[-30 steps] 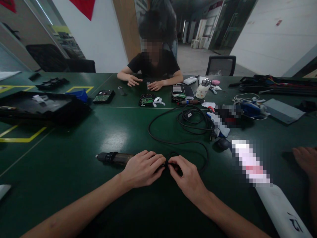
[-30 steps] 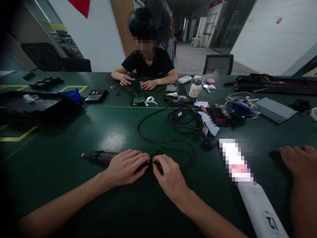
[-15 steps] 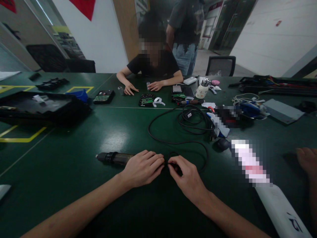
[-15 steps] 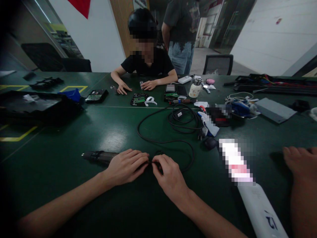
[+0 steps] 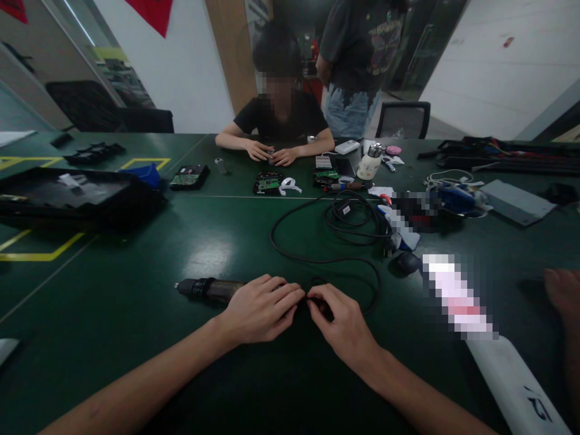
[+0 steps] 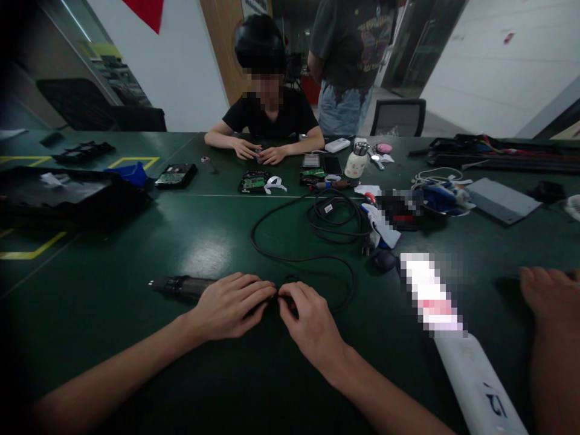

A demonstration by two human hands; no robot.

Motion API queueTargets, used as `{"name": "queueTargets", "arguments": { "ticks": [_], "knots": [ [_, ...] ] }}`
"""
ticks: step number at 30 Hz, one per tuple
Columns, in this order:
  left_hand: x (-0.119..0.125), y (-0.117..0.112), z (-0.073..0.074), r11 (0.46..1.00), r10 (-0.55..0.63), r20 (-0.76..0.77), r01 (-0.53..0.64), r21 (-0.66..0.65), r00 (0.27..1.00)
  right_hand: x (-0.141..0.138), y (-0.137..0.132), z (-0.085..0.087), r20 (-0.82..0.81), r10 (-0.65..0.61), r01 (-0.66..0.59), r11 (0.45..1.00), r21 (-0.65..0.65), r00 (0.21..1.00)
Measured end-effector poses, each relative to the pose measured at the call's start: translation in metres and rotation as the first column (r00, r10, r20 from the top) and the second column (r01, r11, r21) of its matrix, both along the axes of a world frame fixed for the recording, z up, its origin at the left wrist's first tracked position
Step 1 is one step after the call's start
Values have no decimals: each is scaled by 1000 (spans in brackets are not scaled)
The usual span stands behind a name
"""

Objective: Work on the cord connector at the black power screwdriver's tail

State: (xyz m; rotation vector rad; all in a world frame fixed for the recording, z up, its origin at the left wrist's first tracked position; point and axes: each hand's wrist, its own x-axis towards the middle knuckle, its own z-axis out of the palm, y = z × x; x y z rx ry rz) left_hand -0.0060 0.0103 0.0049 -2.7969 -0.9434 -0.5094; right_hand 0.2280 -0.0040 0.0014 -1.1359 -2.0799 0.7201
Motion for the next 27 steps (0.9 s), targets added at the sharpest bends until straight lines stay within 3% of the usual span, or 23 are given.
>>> {"name": "queueTargets", "arguments": {
  "ticks": [5,10,24,27],
  "knots": [
    [1,0,-1,997,54,19,-55,48,998,0,0,2,-4,3,-2,1000,15,1000],
    [2,1,0,999,11,21,-12,45,1000,0,0,3,-1,3,-3,1000,11,1000],
    [2,-1,0,997,70,9,-71,30,997,0,-1,1,-9,6,-6,1000,-25,1000],
    [1,0,0,999,33,9,-33,12,999,0,-1,0,-2,4,-4,1000,-28,1000]
  ]
}}
